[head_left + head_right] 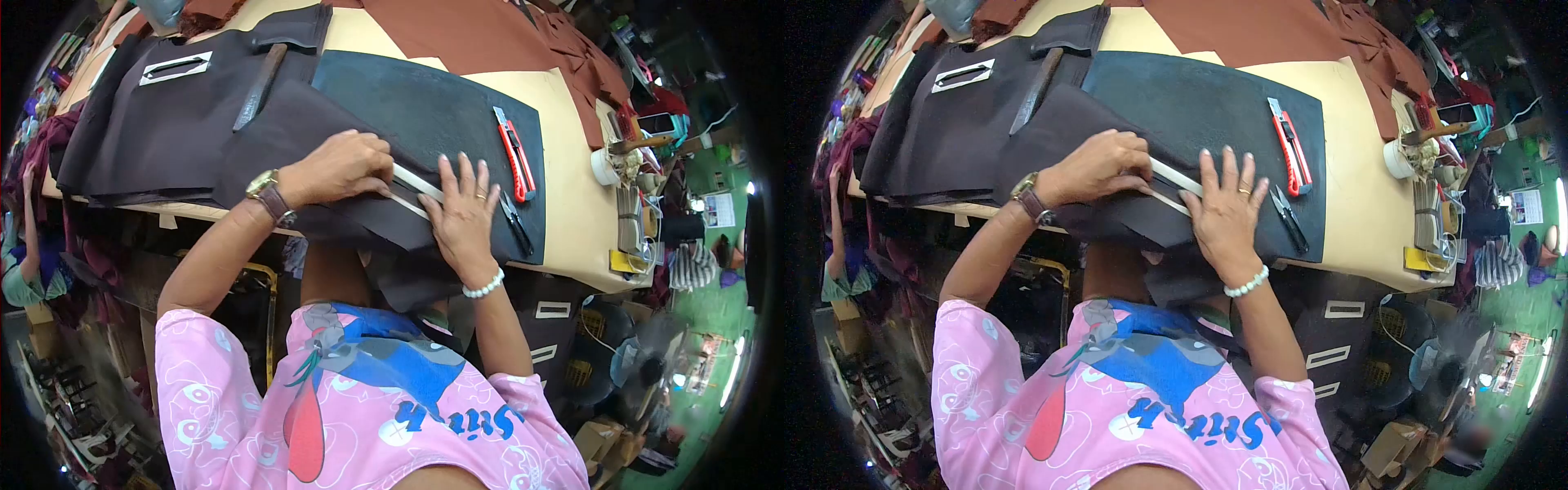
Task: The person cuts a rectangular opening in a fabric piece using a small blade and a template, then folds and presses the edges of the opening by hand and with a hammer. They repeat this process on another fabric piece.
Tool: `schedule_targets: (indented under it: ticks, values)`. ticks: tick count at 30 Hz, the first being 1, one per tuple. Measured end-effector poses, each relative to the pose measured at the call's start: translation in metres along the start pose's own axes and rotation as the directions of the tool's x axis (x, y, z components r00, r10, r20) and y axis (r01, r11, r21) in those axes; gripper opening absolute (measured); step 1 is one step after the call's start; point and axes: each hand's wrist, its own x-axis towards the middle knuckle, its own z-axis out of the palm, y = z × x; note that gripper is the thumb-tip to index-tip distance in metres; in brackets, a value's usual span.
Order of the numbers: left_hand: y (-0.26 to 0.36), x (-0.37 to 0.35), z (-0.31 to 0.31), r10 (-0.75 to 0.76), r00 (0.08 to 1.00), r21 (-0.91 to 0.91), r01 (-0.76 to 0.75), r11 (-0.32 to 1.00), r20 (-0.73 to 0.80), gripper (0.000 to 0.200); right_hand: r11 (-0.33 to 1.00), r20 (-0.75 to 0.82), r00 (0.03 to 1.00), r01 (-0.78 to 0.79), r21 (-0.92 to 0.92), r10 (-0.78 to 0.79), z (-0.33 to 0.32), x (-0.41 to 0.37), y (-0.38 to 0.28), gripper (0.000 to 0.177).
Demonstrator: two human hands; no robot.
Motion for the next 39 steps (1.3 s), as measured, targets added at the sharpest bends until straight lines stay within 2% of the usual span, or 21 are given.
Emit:
schedule_targets:
  ticks: [5, 9, 14, 17, 22, 25, 26, 29, 30, 33, 34, 35, 37, 39]
  values:
    - [-0.006, -0.013, -0.007, -0.105, 0.994, -0.055, 0.103, 0.993, -0.030, 0.019, 1.000, 0.014, 1.000, -0.018, -0.023, 0.019, -0.007, -0.006, 0.003, 0.059]
    - [-0.008, -0.015, -0.004, -0.109, 0.993, -0.074, 0.105, 0.992, -0.053, 0.022, 0.998, 0.005, 0.998, 0.055, -0.040, -0.055, 0.008, 0.015, -0.017, 0.060]
    - [-0.013, -0.024, 0.001, -0.156, 0.968, 0.010, 0.161, 0.987, -0.197, 0.030, 0.993, -0.037, 0.993, 0.113, 0.027, -0.112, 0.033, 0.044, -0.051, 0.059]
    - [-0.014, -0.030, -0.001, -0.166, 0.958, 0.053, 0.183, 0.982, -0.233, 0.032, 0.990, -0.006, 0.993, 0.115, 0.080, -0.114, 0.029, 0.041, -0.047, 0.061]
    - [-0.011, -0.038, 0.000, -0.146, 0.940, 0.087, 0.180, 0.980, -0.310, 0.032, 0.973, 0.099, 0.975, 0.185, 0.136, -0.200, 0.006, 0.023, -0.026, 0.081]
    - [-0.006, -0.042, 0.006, -0.175, 0.914, 0.095, 0.224, 0.970, -0.366, 0.031, 0.942, 0.162, 0.957, 0.189, 0.277, -0.240, -0.005, 0.032, -0.019, 0.083]
    - [0.000, -0.042, 0.008, -0.209, 0.901, 0.091, 0.261, 0.961, -0.381, 0.031, 0.949, 0.109, 0.965, 0.209, 0.234, -0.239, -0.007, 0.038, -0.022, 0.077]
    - [0.017, -0.044, 0.019, -0.274, 0.834, 0.078, 0.351, 0.933, -0.478, 0.024, 0.886, 0.144, 0.967, 0.124, 0.446, -0.208, 0.000, 0.071, -0.031, 0.066]
    - [0.027, -0.044, 0.020, -0.295, 0.807, 0.081, 0.387, 0.919, -0.513, 0.022, 0.928, 0.052, 0.977, 0.177, 0.328, -0.205, 0.000, 0.078, -0.043, 0.049]
    - [0.050, -0.034, 0.023, -0.260, 0.715, 0.098, 0.417, 0.904, -0.649, 0.018, 0.917, 0.426, 0.896, -0.057, 0.395, -0.128, -0.013, 0.117, -0.065, 0.039]
    - [0.058, -0.030, 0.020, -0.234, 0.687, 0.099, 0.408, 0.908, -0.688, 0.018, 0.861, 0.313, 0.940, -0.046, 0.507, -0.134, -0.008, 0.126, -0.067, 0.029]
    - [0.065, -0.024, 0.016, -0.204, 0.654, 0.100, 0.396, 0.913, -0.728, 0.019, 0.719, 0.147, 0.987, -0.053, 0.692, -0.069, -0.005, 0.139, -0.068, 0.027]
    - [0.078, -0.014, 0.007, -0.174, 0.641, 0.159, 0.427, 0.890, -0.747, 0.030, 0.337, -0.104, 0.982, 0.045, 0.941, 0.159, -0.010, 0.152, -0.074, 0.023]
    - [0.088, -0.002, -0.003, -0.211, 0.645, 0.210, 0.512, 0.833, -0.734, 0.039, 0.037, -0.122, 0.932, 0.117, 0.993, 0.340, -0.023, 0.158, -0.068, 0.019]
